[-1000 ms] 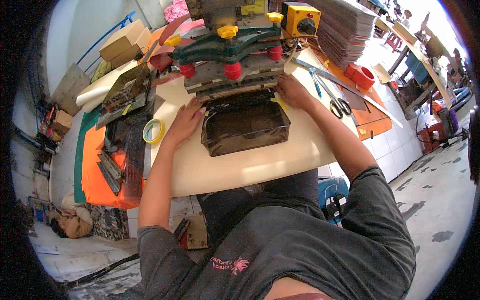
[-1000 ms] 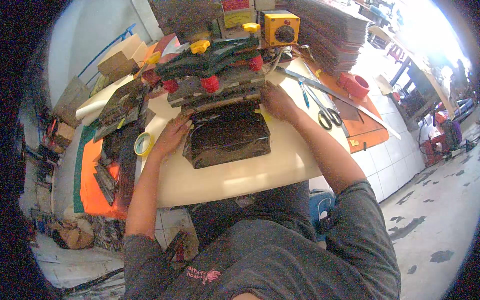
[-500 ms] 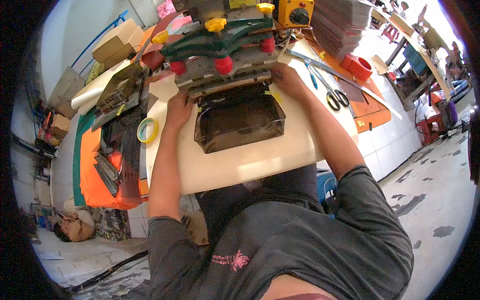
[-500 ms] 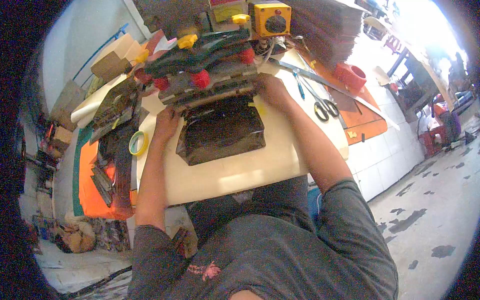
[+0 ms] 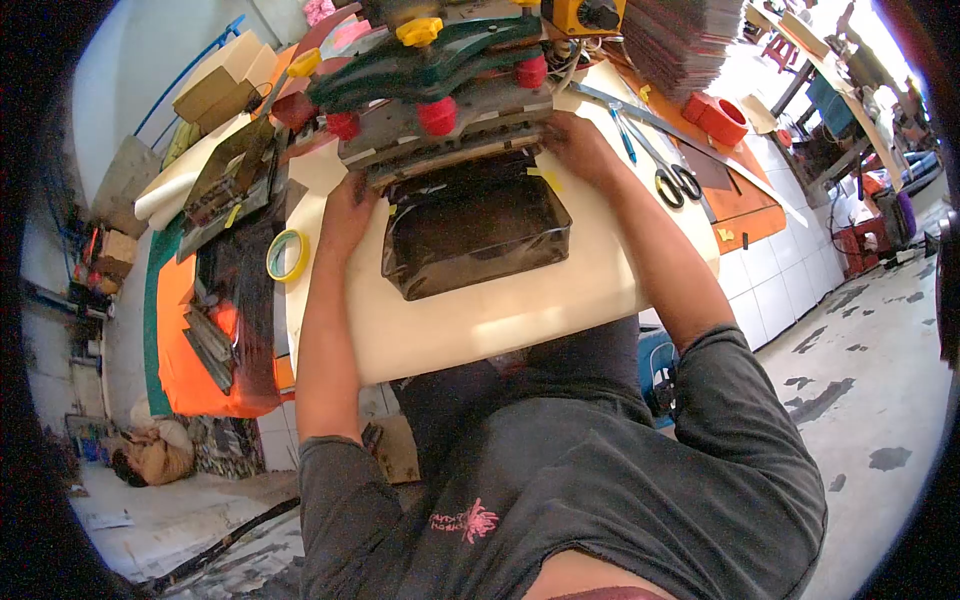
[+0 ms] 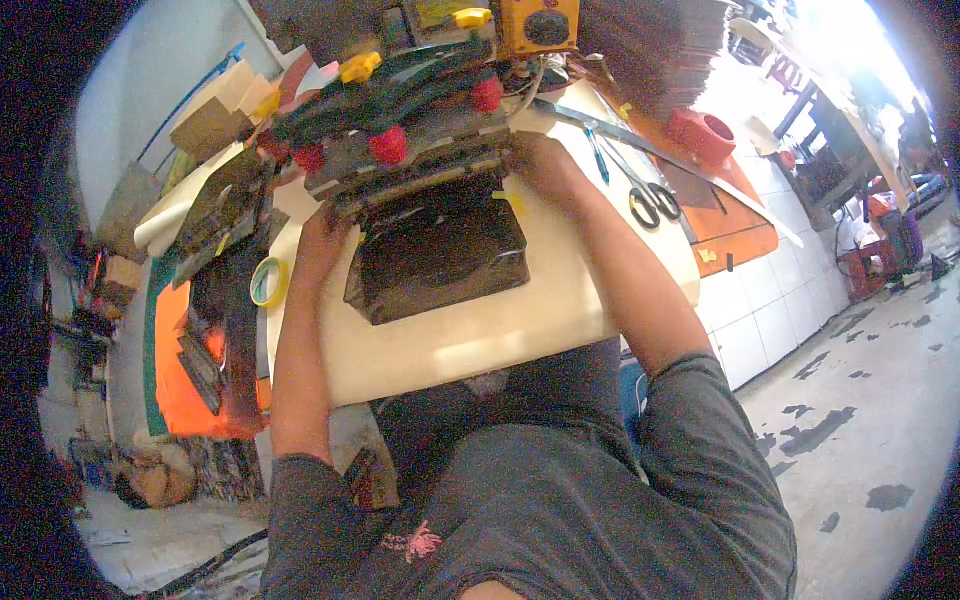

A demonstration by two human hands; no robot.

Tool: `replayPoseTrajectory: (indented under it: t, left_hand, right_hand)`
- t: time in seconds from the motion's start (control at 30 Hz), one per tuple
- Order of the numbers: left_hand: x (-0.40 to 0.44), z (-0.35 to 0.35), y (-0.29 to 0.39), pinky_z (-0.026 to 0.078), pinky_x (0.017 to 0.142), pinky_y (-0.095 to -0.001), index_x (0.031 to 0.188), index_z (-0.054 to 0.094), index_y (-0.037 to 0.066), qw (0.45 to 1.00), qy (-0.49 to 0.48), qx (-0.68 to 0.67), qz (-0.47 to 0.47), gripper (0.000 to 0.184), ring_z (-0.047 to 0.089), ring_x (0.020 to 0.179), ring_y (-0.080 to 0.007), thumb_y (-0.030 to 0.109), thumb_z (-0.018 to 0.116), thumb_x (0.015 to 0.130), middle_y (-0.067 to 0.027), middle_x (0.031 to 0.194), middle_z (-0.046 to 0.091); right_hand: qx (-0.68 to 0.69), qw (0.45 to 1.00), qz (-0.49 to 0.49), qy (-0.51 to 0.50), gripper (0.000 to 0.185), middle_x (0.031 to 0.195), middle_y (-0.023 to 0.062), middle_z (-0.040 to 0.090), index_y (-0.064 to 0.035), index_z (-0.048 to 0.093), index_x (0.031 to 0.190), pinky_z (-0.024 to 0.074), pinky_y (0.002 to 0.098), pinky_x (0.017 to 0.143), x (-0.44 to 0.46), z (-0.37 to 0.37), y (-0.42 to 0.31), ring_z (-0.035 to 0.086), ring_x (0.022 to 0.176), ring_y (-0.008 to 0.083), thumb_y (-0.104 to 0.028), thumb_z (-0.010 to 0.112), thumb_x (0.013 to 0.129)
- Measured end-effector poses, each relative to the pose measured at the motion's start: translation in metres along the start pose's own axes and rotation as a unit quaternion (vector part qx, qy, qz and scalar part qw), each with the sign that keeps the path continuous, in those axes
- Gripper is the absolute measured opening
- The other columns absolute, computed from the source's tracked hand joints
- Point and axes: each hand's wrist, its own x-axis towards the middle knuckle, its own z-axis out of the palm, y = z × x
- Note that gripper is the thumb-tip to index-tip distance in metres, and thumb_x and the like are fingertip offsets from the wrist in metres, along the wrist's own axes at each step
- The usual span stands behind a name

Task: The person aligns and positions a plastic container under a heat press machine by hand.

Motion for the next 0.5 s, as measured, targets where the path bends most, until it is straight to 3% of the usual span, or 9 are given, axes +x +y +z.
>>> replayPoseTrajectory:
  t: [0.2,0.3,0.5]
  left_hand:
    - [-0.004,-0.005,0.009,0.051,0.103,-0.0473,0.132,0.062,-0.005,1.0,0.006,0.007,-0.02,0.042,0.067,0.119,-0.0446,0.018,0.065,0.098,-0.0292,0.126,0.071]
    - [-0.004,-0.007,0.009,0.051,0.104,-0.0475,0.134,0.061,-0.005,1.0,-0.005,0.023,-0.019,0.044,0.067,0.121,-0.0444,0.019,0.065,0.097,-0.0289,0.128,0.07]
    - [-0.002,-0.006,0.01,0.05,0.105,-0.0485,0.135,0.06,-0.004,0.999,0.011,-0.006,-0.034,0.045,0.065,0.123,-0.0455,0.02,0.066,0.098,-0.0293,0.128,0.07]
  right_hand:
    - [0.035,0.999,0.01,0.002,0.034,0.127,0.0242,0.072,-0.0005,0.068,0.13,0.0514,0.0423,0.106,0.002,0.002,-0.002,0.069,0.12,0.039,-0.012,0.061,0.099]
    - [0.01,0.999,-0.017,0.031,0.031,0.114,0.0192,0.077,-0.0066,0.072,0.127,0.0555,0.0442,0.098,-0.001,0.003,-0.01,0.074,0.106,0.035,-0.011,0.056,0.101]
    - [-0.036,0.999,0.0,-0.006,0.031,0.118,0.0217,0.076,-0.0063,0.071,0.126,0.0539,0.0463,0.099,0.001,-0.003,-0.011,0.072,0.111,0.0395,-0.013,0.053,0.102]
